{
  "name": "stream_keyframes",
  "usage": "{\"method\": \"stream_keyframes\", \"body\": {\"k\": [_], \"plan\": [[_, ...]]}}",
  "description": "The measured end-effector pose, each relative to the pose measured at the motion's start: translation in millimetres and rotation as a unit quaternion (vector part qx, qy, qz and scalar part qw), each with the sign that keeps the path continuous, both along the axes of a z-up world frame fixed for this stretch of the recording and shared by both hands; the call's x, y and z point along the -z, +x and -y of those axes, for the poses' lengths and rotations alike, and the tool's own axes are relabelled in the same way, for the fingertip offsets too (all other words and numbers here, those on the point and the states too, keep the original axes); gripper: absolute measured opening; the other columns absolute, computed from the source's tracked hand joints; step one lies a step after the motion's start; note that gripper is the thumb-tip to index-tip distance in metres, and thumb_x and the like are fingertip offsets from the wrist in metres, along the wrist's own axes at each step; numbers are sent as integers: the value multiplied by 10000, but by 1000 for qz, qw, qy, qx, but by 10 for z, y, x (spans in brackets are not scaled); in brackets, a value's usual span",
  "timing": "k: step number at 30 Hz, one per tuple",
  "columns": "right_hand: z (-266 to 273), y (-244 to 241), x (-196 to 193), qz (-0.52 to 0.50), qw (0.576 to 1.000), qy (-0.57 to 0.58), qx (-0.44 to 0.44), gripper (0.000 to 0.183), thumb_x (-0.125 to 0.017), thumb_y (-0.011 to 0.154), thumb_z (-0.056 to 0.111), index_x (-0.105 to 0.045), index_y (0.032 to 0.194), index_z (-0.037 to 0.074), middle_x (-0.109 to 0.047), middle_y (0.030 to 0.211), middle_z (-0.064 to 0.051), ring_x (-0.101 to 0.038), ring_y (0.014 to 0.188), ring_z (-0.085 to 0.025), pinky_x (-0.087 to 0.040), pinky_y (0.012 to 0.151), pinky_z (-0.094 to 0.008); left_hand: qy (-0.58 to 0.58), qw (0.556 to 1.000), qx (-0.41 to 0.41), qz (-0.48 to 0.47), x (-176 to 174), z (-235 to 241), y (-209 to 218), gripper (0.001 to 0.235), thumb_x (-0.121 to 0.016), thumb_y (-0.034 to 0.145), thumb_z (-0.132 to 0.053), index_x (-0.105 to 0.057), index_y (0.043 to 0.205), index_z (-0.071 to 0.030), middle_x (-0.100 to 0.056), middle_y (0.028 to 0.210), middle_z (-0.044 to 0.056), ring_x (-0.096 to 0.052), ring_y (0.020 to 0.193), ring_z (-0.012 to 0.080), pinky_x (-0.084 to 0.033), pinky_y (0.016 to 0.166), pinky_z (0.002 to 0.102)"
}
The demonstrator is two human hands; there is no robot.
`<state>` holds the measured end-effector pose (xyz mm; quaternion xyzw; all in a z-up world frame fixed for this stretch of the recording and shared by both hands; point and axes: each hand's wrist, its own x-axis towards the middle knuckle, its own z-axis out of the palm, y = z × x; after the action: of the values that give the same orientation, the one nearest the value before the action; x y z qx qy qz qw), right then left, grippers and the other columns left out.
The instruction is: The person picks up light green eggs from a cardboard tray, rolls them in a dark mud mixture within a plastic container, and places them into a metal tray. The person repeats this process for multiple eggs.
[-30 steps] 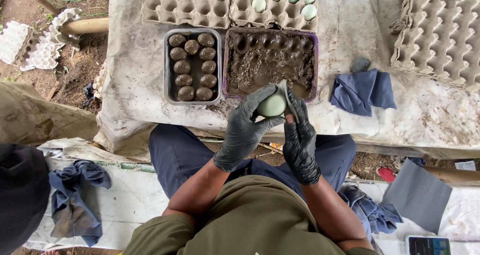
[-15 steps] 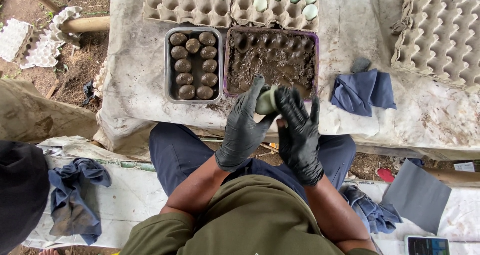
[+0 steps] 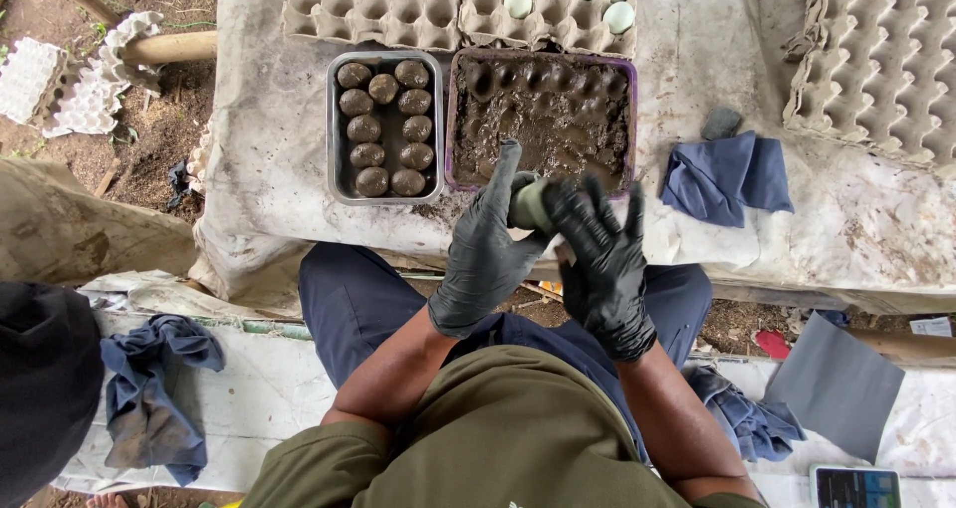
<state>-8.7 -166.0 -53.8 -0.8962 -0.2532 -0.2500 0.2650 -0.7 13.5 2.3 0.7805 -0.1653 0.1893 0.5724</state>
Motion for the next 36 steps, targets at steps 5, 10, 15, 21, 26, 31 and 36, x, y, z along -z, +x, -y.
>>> {"method": "stream_keyframes", "body": {"k": [5, 10, 15, 21, 26, 31, 36], "plan": [[78, 55, -211, 17, 998, -56, -16, 553, -619, 921, 189, -610, 1472, 238, -593, 1518, -52, -436, 1478, -369, -72, 1239, -691, -8, 999, 32, -25, -147, -63, 18, 988, -911, 734, -32, -406, 1579, -108, -681, 1245, 204, -684, 1147, 368, -562, 969, 428], [67, 27, -428, 29, 995, 88, 32, 433, -547, 1040, 224, -633, 1461, 163, -613, 1477, -89, -495, 1421, -396, -172, 1236, -639, 7, 1000, 6, -18, -151, -97, 74, 922, -875, 785, -71, -403, 1577, -80, -688, 1222, 213, -685, 1117, 364, -563, 934, 455], [87, 32, -281, 92, 989, -106, -49, 531, -670, 904, 269, -653, 1435, 257, -619, 1494, -51, -469, 1454, -407, -83, 1194, -787, 23, 998, 52, -8, -153, -26, 26, 953, -915, 728, -64, -433, 1551, -68, -691, 1257, 174, -683, 1135, 355, -555, 974, 422], [160, 52, -404, -28, 989, 135, 60, 430, -432, 1115, 338, -671, 1424, 159, -639, 1444, -114, -515, 1404, -367, -231, 1250, -534, -15, 998, 52, -37, -239, -135, 7, 811, -906, 749, -79, -563, 1482, -123, -707, 1168, 233, -699, 975, 318, -563, 779, 380], [94, 127, -73, -131, 929, 316, 144, 276, -617, 1071, 144, -664, 1308, 9, -683, 1263, -246, -604, 1259, -449, -462, 1089, -571, -104, 987, 86, -85, -456, -184, -39, 663, -924, 747, -130, -664, 1357, -125, -722, 1196, 195, -700, 1121, 334, -595, 872, 402], [221, 153, 507, -219, 872, 384, 209, 295, -615, 1105, 287, -680, 1318, 93, -726, 1196, -179, -635, 1243, -358, -472, 1077, -500, -423, 854, 200, -226, -463, -168, 36, 506, -704, 962, -255, -584, 1369, 21, -682, 1177, 327, -747, 924, 392, -683, 682, 399], [265, 142, 529, -219, 859, 380, 263, 294, -640, 1096, 357, -721, 1259, 127, -733, 1152, -185, -628, 1228, -388, -488, 1046, -498, -598, 618, 178, -479, -406, -125, 158, 492, -677, 987, -385, -683, 988, 106, -731, 948, 345, -737, 689, 465, -602, 418, 460]]}}
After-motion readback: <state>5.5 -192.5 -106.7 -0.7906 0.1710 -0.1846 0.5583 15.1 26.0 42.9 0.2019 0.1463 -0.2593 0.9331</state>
